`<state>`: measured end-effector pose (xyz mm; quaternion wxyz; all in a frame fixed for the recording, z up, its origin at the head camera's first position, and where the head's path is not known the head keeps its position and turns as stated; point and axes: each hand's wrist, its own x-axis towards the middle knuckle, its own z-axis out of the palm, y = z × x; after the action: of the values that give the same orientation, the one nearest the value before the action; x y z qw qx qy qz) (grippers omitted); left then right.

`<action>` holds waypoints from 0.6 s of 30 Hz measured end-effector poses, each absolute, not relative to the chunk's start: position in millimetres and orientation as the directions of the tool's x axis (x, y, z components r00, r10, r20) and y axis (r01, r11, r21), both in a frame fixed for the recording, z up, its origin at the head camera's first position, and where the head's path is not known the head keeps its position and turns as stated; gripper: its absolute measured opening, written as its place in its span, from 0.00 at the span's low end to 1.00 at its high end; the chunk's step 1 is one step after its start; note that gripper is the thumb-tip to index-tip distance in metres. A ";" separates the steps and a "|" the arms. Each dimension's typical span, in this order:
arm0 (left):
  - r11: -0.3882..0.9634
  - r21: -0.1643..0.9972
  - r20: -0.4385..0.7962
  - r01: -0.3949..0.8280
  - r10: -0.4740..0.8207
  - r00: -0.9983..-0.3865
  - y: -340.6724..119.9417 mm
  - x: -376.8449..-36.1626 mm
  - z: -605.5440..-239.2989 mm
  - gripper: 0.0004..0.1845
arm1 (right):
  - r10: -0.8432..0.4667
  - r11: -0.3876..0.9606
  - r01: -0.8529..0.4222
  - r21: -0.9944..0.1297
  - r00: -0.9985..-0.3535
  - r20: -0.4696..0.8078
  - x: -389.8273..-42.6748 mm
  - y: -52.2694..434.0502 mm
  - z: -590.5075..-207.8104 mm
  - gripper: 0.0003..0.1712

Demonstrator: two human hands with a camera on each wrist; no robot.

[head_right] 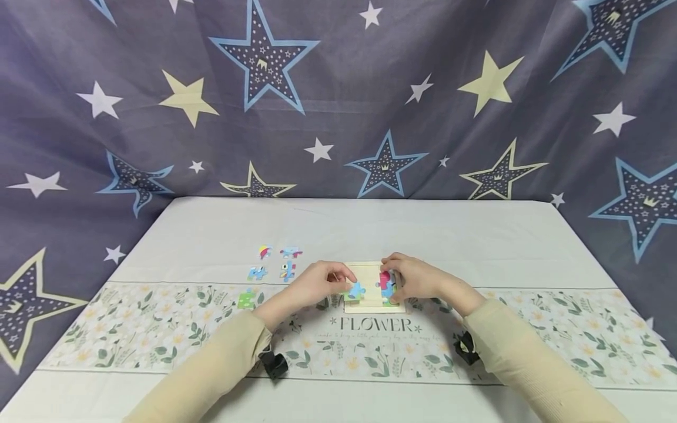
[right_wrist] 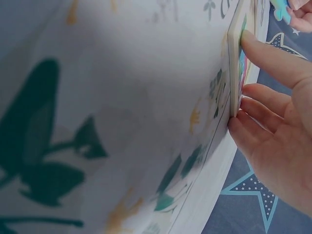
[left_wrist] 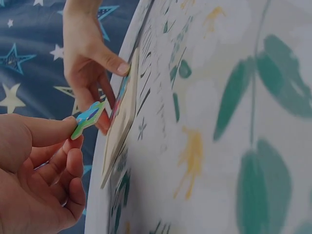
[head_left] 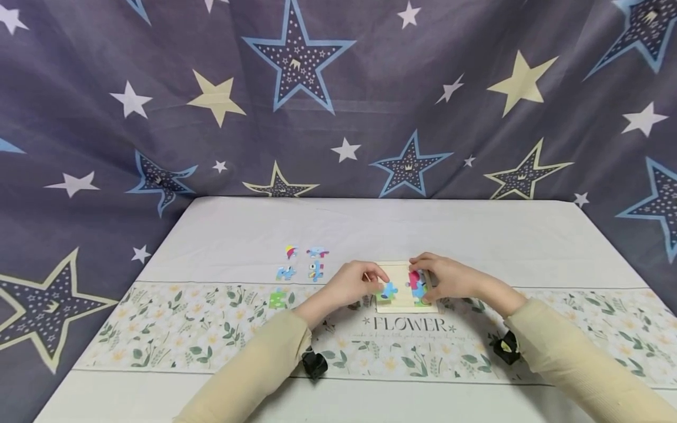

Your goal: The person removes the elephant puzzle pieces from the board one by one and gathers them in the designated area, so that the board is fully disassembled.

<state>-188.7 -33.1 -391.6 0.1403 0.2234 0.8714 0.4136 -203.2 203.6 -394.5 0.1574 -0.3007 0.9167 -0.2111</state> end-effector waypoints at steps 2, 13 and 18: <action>0.555 0.785 -0.056 0.274 0.505 -0.861 -38.5 -188.5 -390.3 0.05 | -0.616 0.732 -0.484 -0.480 -0.771 -0.161 -203.5 203.7 -394.7 0.38; 0.557 0.781 -0.047 0.281 0.501 -0.864 -69.3 -185.6 -397.2 0.05 | -0.617 0.729 -0.483 -0.485 -0.770 -0.160 -201.7 203.6 -396.5 0.38; 0.559 0.780 -0.040 0.283 0.495 -0.868 -82.3 -184.6 -394.6 0.06 | -0.624 0.721 -0.488 -0.491 -0.766 -0.155 -199.8 204.3 -395.5 0.38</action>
<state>-184.6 -82.3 -394.6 0.1281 0.2226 0.8734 0.4137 -199.8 204.3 -395.5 0.1566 -0.3039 0.9144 -0.2167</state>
